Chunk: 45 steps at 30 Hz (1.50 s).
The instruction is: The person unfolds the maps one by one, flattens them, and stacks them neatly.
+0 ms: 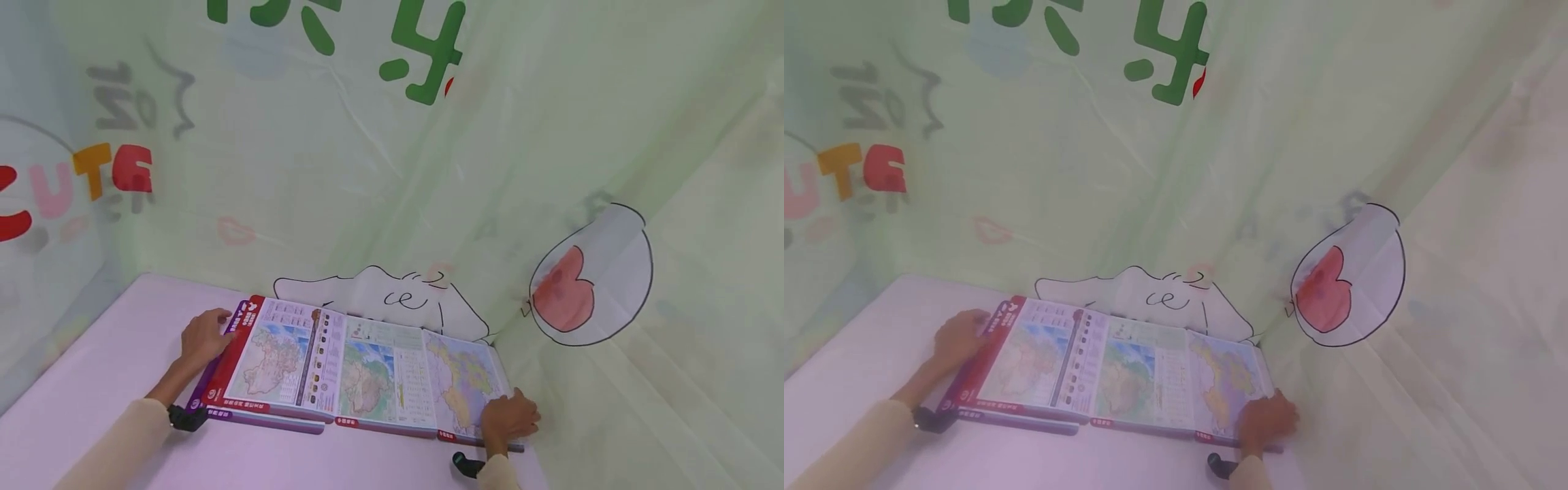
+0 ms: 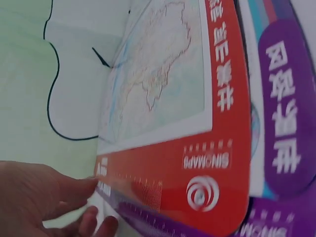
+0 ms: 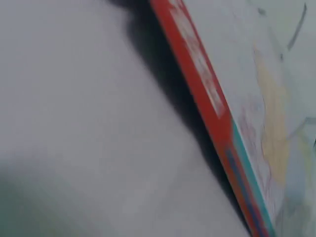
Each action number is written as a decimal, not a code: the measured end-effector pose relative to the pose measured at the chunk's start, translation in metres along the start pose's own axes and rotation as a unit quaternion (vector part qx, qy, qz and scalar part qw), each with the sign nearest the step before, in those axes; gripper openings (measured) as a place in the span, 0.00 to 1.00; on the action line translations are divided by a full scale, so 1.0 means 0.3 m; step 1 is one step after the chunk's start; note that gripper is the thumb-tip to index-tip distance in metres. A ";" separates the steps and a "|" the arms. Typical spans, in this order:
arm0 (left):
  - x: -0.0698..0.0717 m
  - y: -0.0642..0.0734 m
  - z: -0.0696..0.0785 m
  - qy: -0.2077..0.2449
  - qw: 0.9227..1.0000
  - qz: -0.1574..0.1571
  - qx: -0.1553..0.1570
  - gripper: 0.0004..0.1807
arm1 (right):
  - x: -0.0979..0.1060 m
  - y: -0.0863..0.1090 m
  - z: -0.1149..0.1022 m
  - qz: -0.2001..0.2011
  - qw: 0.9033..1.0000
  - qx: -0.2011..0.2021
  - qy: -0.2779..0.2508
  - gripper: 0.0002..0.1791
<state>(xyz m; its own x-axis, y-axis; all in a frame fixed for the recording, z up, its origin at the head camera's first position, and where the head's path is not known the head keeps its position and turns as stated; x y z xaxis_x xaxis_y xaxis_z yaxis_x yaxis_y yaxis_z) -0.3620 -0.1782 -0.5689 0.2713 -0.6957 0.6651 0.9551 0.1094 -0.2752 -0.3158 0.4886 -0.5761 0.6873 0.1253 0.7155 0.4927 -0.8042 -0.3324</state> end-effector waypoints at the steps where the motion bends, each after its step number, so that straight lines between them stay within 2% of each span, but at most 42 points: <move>1: 0.001 -0.007 -0.004 0.003 1.000 0.002 -0.012 0.29 | 0.005 0.028 -0.025 -0.003 1.000 0.028 -0.008 0.24; 3: -0.002 -0.025 -0.009 0.002 0.999 0.000 -0.037 0.27 | 0.017 0.093 -0.084 -0.014 0.994 0.103 -0.033 0.24; 5: -0.013 -0.049 -0.020 -0.018 0.998 -0.008 -0.066 0.28 | 0.025 0.176 -0.143 -0.041 0.980 0.188 -0.052 0.25; 7: -0.025 -0.073 -0.027 -0.046 0.995 -0.021 -0.088 0.29 | 0.025 0.270 -0.188 -0.081 0.959 0.266 -0.055 0.26; 10: -0.039 -0.107 -0.037 -0.090 0.989 -0.038 -0.115 0.31 | 0.023 0.411 -0.236 -0.143 0.923 0.353 -0.048 0.26; 13: -0.043 -0.129 -0.039 -0.123 0.983 -0.055 -0.129 0.33 | 0.018 0.522 -0.257 -0.193 0.895 0.401 -0.028 0.28; 16: -0.045 -0.139 -0.044 -0.144 0.979 -0.067 -0.127 0.33 | 0.025 0.584 -0.267 -0.227 0.879 0.419 0.000 0.30; 21: -0.041 -0.121 -0.044 -0.159 0.976 -0.069 -0.130 0.33 | 0.050 0.608 -0.266 -0.250 0.870 0.422 0.048 0.33; 28: -0.034 -0.065 -0.050 -0.146 0.975 -0.054 -0.160 0.31 | 0.049 0.589 -0.265 -0.249 0.865 0.435 0.027 0.31; 30: -0.031 -0.043 -0.052 -0.140 0.975 -0.054 -0.165 0.30 | 0.041 0.582 -0.259 -0.254 0.866 0.431 0.021 0.31; 36: -0.018 0.015 -0.067 -0.123 0.976 -0.054 -0.172 0.31 | 0.020 0.571 -0.260 -0.290 0.870 0.396 0.048 0.33; 45: -0.007 0.121 -0.079 -0.097 0.978 -0.028 -0.180 0.33 | 0.062 0.580 -0.289 -0.290 0.872 0.393 0.027 0.32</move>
<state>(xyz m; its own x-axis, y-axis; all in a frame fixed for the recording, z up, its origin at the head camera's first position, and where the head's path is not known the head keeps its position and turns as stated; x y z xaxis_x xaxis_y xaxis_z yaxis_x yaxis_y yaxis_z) -0.3307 -0.1896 -0.5968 0.2701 -0.5421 0.7957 0.8750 -0.2066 -0.4378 -0.2636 0.3007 -0.5672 0.1857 0.3342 0.9240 0.9773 0.0349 -0.2090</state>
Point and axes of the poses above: each hand's wrist, its own y-axis away from the middle knuckle, its own x-axis out of the back of the hand, z = x × y, the point moved 3 cm from there along -y, towards the middle knuckle, and after that the axes turned 4 degrees about -x, right-handed, at the moved point
